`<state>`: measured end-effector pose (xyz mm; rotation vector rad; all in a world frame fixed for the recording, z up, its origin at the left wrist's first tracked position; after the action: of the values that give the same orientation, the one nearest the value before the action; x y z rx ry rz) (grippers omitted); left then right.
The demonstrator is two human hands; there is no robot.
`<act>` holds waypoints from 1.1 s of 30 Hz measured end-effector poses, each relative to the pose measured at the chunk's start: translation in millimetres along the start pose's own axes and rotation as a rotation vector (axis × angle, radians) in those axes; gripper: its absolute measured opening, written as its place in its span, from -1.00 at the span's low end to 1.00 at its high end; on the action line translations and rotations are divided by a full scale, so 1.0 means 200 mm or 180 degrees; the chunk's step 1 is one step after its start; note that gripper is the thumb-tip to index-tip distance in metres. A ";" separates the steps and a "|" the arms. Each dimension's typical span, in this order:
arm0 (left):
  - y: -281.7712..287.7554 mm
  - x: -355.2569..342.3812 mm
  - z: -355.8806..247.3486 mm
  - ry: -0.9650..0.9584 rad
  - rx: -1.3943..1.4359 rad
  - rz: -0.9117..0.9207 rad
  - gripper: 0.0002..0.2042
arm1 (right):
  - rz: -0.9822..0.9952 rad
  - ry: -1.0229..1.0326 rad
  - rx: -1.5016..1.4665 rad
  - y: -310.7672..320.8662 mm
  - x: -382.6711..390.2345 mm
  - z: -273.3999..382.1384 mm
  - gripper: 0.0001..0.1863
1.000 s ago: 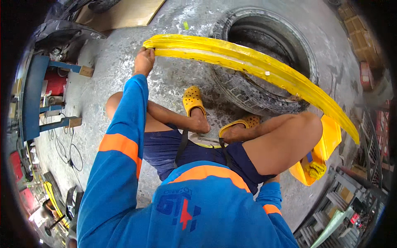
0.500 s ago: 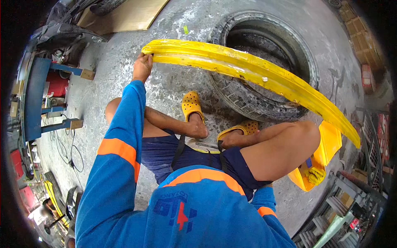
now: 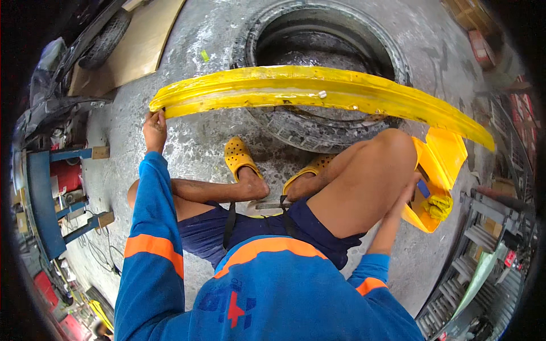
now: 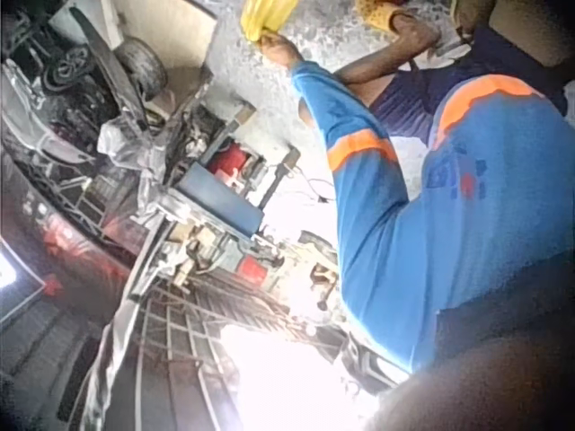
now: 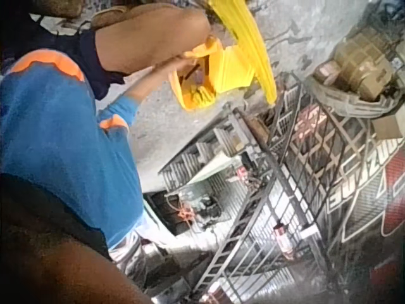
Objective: Sand the surface of a yellow car spoiler or bumper lip using a sanding block.
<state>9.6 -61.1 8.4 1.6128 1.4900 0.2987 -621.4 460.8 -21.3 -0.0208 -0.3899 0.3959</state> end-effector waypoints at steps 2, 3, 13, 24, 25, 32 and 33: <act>0.01 0.00 0.00 0.0063 -0.0219 -0.0021 -0.76 | 0.0210 -0.0019 -0.0453 -0.01 -0.14 0.34 -0.18; 0.02 0.00 -0.01 0.0079 -0.0187 -0.0033 -0.76 | 0.0579 0.0508 -0.0043 -0.08 -0.16 0.56 -0.22; 0.02 -0.01 0.04 0.0350 -0.0083 -0.0092 -0.73 | 0.2073 0.2334 0.3719 -1.67 -0.22 0.20 -0.70; 0.03 0.02 -0.43 -0.0032 0.1169 -0.0575 -0.79 | 0.1380 0.2838 0.4234 -1.65 -0.39 0.00 -0.74; -0.07 0.07 -0.56 -0.0284 0.0957 -0.0224 -0.78 | 0.1379 0.3047 0.4221 -1.66 -0.36 0.02 -0.74; -0.34 0.23 -0.66 -0.0264 0.0875 -0.0325 -0.74 | 0.1304 0.2874 0.4376 -1.77 -0.24 0.14 -0.75; -0.34 0.23 -0.65 -0.0288 0.0843 -0.0296 -0.74 | 0.1153 0.2716 0.4333 -1.81 -0.19 0.16 -0.75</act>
<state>-115.5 29.2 15.2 1.7312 1.5799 -0.0257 -531.7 109.8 28.5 1.0480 0.7897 0.8921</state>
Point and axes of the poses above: each hand's wrist, its own x-axis away from the middle knuckle, its own y-axis out of the back of the hand, z = x × y, the point moved 9 cm from there along -x, towards the middle knuckle, and after that the axes turned 12 degrees about x, right-handed, at the moved point
